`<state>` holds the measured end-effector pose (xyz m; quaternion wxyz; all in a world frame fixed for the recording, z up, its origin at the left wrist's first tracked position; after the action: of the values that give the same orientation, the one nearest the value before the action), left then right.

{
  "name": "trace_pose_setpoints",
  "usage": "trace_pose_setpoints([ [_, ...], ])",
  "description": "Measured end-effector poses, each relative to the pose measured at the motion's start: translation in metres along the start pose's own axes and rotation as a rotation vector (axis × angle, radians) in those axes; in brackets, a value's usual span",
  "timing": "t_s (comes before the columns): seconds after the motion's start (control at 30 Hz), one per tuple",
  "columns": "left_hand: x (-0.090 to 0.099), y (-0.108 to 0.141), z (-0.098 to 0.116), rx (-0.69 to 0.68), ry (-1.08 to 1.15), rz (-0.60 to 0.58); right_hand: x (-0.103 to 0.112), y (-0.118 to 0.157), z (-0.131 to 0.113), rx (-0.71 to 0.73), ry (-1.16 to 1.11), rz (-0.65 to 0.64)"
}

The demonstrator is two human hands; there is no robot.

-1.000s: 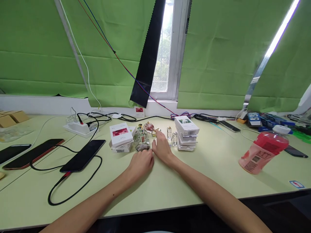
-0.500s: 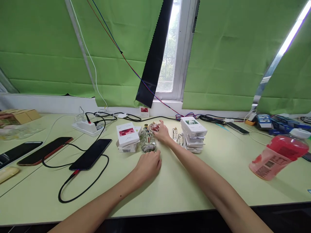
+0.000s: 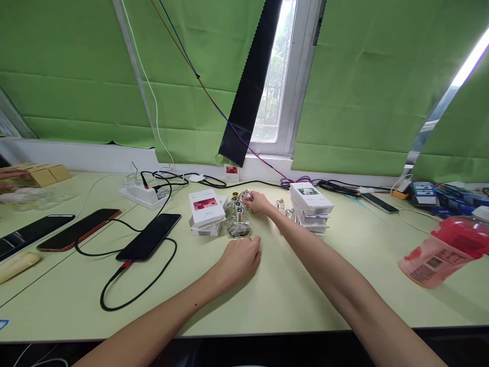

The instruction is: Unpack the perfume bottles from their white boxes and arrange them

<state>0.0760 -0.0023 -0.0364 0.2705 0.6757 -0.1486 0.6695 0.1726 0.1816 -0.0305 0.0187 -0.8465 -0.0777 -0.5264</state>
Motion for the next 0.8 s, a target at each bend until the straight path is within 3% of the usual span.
trace_pose_setpoints([
  [0.33, 0.002, -0.001, 0.002, -0.037, -0.013, 0.014, 0.007, 0.004, -0.003, 0.026, 0.118, -0.041],
  [0.8, 0.004, 0.0, 0.002, -0.073, -0.021, 0.018, 0.015, 0.037, -0.007, -0.058, 0.132, -0.047],
])
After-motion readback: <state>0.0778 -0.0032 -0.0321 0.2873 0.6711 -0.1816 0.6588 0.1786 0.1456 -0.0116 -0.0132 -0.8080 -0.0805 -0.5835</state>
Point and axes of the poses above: each hand's wrist, its own y-axis away from the middle knuckle, its own x-axis out of the back of the hand, z = x × y, the point moved 6 cm from there along -y, towards the middle knuckle, and after that the axes turned 9 degrees about -z, right-handed, at the moved point
